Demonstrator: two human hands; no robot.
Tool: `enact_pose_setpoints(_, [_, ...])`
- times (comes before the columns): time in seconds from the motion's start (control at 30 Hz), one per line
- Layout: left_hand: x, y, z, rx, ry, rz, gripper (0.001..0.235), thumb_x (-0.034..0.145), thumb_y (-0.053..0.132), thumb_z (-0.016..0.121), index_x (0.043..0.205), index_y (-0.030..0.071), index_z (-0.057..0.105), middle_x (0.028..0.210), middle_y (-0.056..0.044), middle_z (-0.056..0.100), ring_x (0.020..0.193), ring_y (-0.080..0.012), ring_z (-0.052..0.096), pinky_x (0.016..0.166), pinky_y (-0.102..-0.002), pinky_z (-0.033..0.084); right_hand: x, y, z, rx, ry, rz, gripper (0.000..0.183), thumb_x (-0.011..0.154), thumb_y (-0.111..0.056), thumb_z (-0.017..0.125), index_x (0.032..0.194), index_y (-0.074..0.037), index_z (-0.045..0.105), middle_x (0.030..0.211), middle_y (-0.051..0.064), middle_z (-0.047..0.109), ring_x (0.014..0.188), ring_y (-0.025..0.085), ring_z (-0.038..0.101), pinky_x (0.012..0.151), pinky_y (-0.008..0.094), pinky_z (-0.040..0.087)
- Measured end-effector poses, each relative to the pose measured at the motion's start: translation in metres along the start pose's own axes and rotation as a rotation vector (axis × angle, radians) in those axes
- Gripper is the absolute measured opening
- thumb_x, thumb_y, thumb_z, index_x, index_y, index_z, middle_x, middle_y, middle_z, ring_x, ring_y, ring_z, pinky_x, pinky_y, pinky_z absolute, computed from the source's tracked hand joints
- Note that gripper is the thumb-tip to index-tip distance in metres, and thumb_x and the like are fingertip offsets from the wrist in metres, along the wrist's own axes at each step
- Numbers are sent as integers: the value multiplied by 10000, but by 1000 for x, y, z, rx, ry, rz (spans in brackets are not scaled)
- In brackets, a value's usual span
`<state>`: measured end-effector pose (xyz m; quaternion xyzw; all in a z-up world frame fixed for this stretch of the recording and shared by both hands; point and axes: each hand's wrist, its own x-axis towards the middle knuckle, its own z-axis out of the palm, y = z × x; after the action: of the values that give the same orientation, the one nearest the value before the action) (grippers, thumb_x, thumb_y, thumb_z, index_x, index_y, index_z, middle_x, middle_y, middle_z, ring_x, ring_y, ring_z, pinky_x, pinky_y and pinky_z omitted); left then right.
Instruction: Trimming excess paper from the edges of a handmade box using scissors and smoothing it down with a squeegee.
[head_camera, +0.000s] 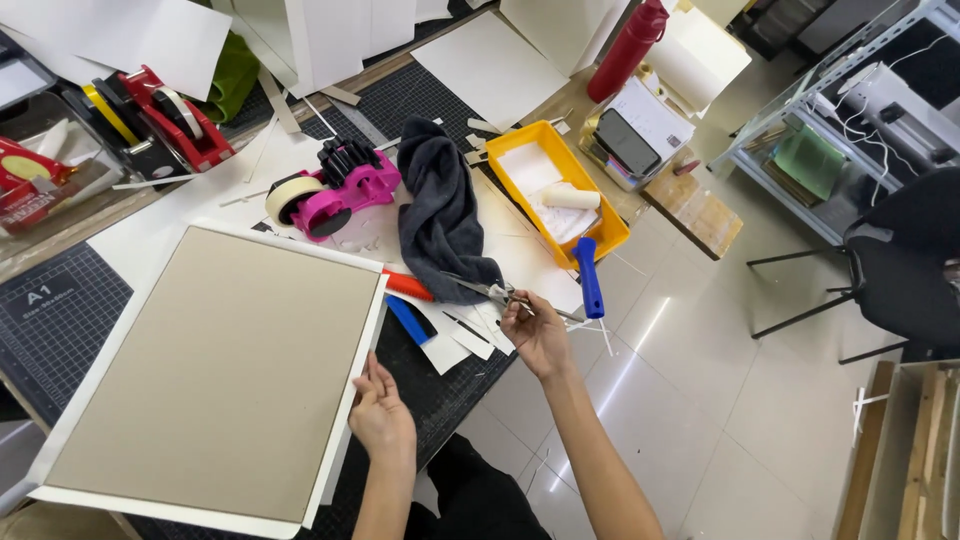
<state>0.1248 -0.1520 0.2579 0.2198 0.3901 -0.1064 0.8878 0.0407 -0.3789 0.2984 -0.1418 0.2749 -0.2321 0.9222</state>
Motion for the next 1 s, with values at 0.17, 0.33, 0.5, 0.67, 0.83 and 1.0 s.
enact_pose_setpoints(0.17, [-35,-4,-25,665,-420,-6,87,966,123,638,967,46,677,1147,-156,735,1077,-231,677,898,-343,559,26,14,-54,-40,-83,-18,133,1023,-125,577,1029,-31,670,939,74,652,907,168,641,795,263,552])
enact_pose_setpoints(0.33, [-77,113,-89,1631,-914,1236,288,962,100,590,1237,158,653,1427,-84,590,1339,-230,539,1108,-433,352,-1,55,-22,-146,-62,139,162,979,-146,643,888,-20,690,787,79,591,821,174,587,733,232,558])
enact_pose_setpoints(0.5, [-44,175,-163,1953,-435,1566,610,911,378,722,1432,127,528,1532,-175,454,1447,-359,376,1123,-634,182,-69,141,24,-393,-170,277,162,980,-201,629,929,-61,693,842,57,643,851,137,629,774,222,551])
enact_pose_setpoints(0.67, [-22,166,-168,1687,-339,1730,531,947,460,675,1410,218,580,1454,-51,572,1375,-216,499,1097,-528,185,-140,200,68,-1396,-747,-213,100,1031,-63,587,984,25,591,903,194,678,829,258,699,747,344,572])
enact_pose_setpoints(0.83, [-7,156,-170,1522,-280,1803,473,969,522,604,1349,242,623,1398,2,620,1319,-183,552,1021,-470,244,-148,219,67,-1713,-1206,-601,41,971,-36,661,940,-62,653,819,50,661,773,204,646,677,265,537])
enact_pose_setpoints(1.0, [3,149,-176,1472,-287,1832,459,989,538,547,1311,222,633,1397,4,622,1322,-184,555,1019,-479,239,-121,219,46,-1841,-1376,-762,88,987,-51,647,912,-72,605,754,37,598,777,192,559,691,263,525])
